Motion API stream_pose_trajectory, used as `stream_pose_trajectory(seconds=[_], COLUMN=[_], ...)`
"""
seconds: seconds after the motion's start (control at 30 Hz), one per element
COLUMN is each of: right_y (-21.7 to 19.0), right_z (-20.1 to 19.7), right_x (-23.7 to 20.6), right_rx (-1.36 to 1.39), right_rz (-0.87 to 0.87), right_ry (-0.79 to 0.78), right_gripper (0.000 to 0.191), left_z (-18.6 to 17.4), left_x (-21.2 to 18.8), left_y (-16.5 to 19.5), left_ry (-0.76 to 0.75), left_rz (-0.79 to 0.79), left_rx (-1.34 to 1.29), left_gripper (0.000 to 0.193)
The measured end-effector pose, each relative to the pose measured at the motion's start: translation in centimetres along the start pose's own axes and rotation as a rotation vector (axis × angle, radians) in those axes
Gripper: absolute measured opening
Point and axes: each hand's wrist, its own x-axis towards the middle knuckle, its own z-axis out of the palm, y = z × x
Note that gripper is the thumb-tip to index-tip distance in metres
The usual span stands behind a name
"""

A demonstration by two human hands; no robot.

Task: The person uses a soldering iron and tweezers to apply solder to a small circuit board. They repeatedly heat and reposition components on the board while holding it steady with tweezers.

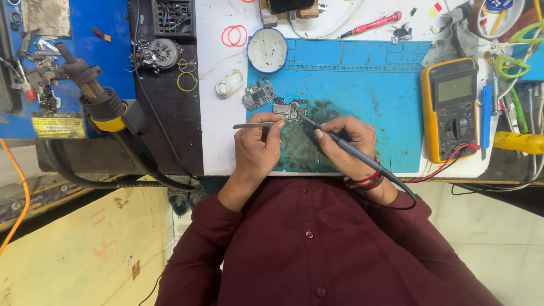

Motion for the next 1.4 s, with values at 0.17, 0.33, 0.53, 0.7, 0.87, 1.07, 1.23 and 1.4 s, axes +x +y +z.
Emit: stream_pose_trajectory(seconds=[0.17,0.33,0.53,0.7,0.87,1.07,1.23,1.4], right_y=[0.04,0.07,0.02,-0.05,0.0,0.06,0.07,0.09], right_z=[-0.09,-0.1,-0.13,-0.23,-0.21,-0.23,-0.25,-0.18], right_x=[-0.03,-0.05,0.05,0.03,-0.03,-0.05,-0.07,-0.03], right_rx=[-0.024,0.013,-0.01,-0.014,-0.004,0.019,0.055,0.026], right_rz=[0.008,0.017,-0.037,-0.013,-0.008,-0.014,-0.012,0.001], right_ry=[0.005,-0.024,-0.027,-0.008,-0.01,-0.022,-0.038,-0.022], right_gripper=[0.011,0.01,0.01,0.01,0.01,0.009,0.009,0.009], left_z=[0.05,0.02,-0.09,-0.1,-0.03,0.03,0.03,-0.04], left_x=[0.0,-0.02,-0.07,-0.05,-0.1,-0.02,0.03,-0.03], left_y=[-0.11,-0.17,-0.16,-0.08,0.01,0.05,0.06,0.04], left_ry=[-0.002,0.0,-0.003,-0.018,-0.009,-0.004,-0.001,-0.011], left_rz=[0.016,0.035,0.029,0.02,0.009,0.025,0.035,0.02], left_rx=[-0.001,-0.007,-0.006,-0.002,0.002,-0.012,0.0,0.006], left_gripper=[0.007,0.007,0.007,0.007,0.007,0.006,0.006,0.006])
